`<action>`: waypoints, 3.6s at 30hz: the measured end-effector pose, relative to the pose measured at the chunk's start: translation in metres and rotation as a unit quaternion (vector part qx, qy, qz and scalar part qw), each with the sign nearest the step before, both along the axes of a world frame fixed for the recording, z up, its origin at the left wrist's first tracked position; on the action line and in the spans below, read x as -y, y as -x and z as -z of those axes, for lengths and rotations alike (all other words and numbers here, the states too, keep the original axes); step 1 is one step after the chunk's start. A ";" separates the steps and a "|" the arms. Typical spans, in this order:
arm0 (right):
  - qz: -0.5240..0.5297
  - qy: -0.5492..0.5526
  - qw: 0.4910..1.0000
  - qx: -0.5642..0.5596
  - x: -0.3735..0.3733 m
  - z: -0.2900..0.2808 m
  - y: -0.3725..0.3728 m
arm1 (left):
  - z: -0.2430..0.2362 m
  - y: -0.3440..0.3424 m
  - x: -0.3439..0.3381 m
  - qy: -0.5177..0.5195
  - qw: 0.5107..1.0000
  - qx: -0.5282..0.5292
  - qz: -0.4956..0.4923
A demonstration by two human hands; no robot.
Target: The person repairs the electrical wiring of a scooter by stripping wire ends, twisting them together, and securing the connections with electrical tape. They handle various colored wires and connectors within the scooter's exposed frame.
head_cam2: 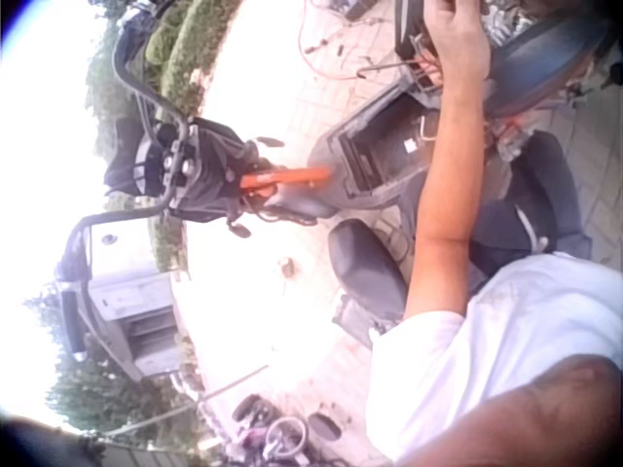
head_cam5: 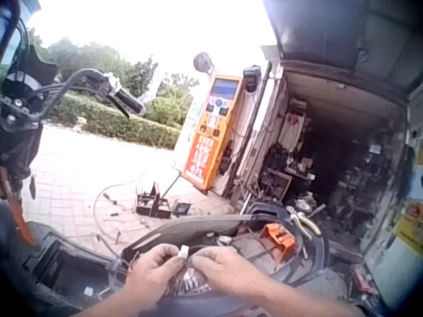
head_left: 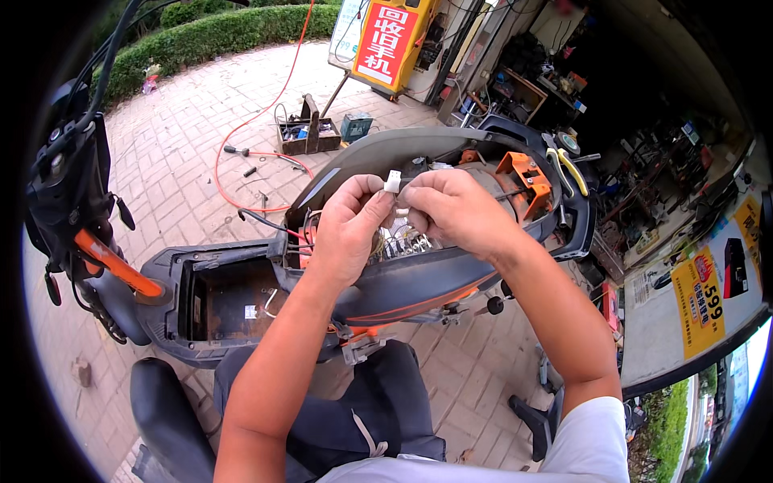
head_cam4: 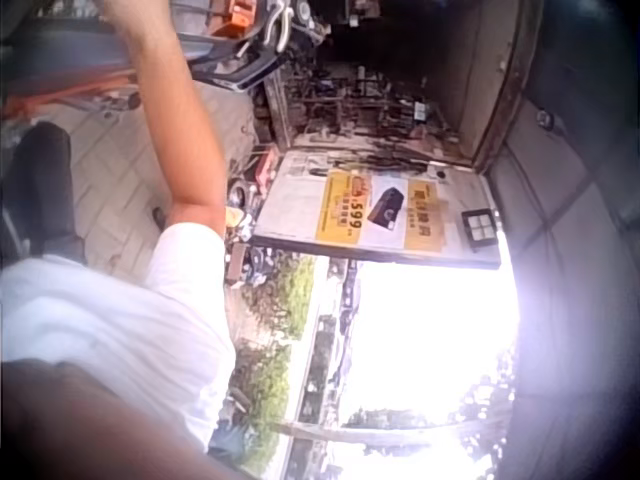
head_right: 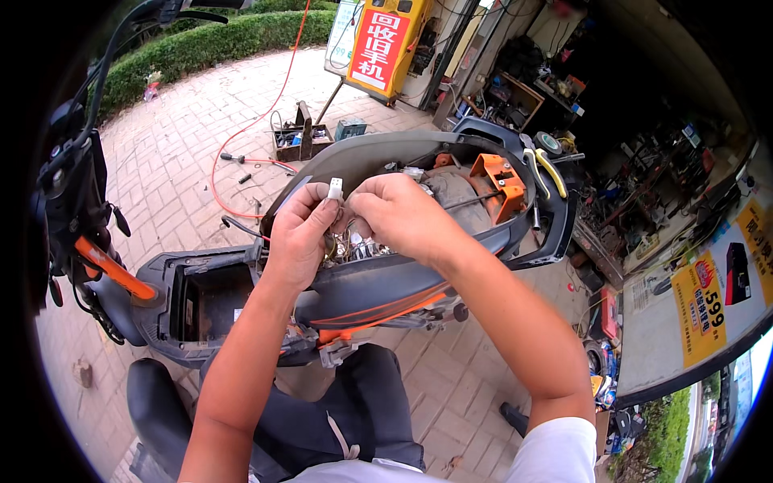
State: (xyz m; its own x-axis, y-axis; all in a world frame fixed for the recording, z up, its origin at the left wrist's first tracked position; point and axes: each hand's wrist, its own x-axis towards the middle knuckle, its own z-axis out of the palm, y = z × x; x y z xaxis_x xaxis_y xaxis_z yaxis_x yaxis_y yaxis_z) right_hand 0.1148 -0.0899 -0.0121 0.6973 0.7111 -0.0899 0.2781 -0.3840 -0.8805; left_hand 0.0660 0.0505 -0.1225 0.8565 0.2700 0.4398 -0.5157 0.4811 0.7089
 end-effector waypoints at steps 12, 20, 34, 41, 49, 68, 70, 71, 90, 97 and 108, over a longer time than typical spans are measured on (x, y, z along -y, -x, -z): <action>-0.114 -0.038 0.680 0.723 0.002 0.024 -0.001 | -0.003 0.003 0.004 0.015 1.000 -0.017 -0.015; -0.045 -0.037 0.760 0.647 0.012 0.027 -0.001 | 0.002 0.000 0.000 0.008 0.999 -0.028 -0.020; -0.057 -0.066 0.776 0.625 0.001 0.029 -0.001 | -0.001 0.002 0.002 0.019 1.000 -0.015 -0.012; 0.008 -0.074 0.989 -0.127 -0.002 0.011 -0.005 | 0.000 0.004 0.003 0.017 0.999 -0.001 -0.042; -0.091 -0.041 0.630 0.771 0.010 0.024 -0.006 | 0.002 -0.002 0.000 0.033 0.999 -0.014 -0.014; -0.048 -0.058 0.793 0.605 0.007 0.024 -0.002 | 0.003 -0.002 0.000 0.039 0.999 -0.014 -0.017; -0.101 -0.044 0.629 0.770 0.007 0.025 -0.009 | 0.004 -0.004 -0.001 0.041 0.999 -0.013 -0.013; -0.102 -0.023 0.623 0.775 0.006 0.026 -0.007 | 0.005 -0.004 -0.001 0.040 0.999 -0.009 -0.010; -0.095 -0.053 0.656 0.747 0.006 0.022 -0.007 | 0.002 -0.002 0.000 0.059 0.998 -0.017 -0.007; -0.113 -0.019 0.637 0.762 -0.001 0.025 -0.012 | 0.006 -0.005 -0.001 0.047 0.999 -0.008 0.011; -0.009 -0.042 0.980 0.195 -0.009 0.017 0.003 | 0.004 -0.002 -0.002 0.047 0.998 -0.026 -0.013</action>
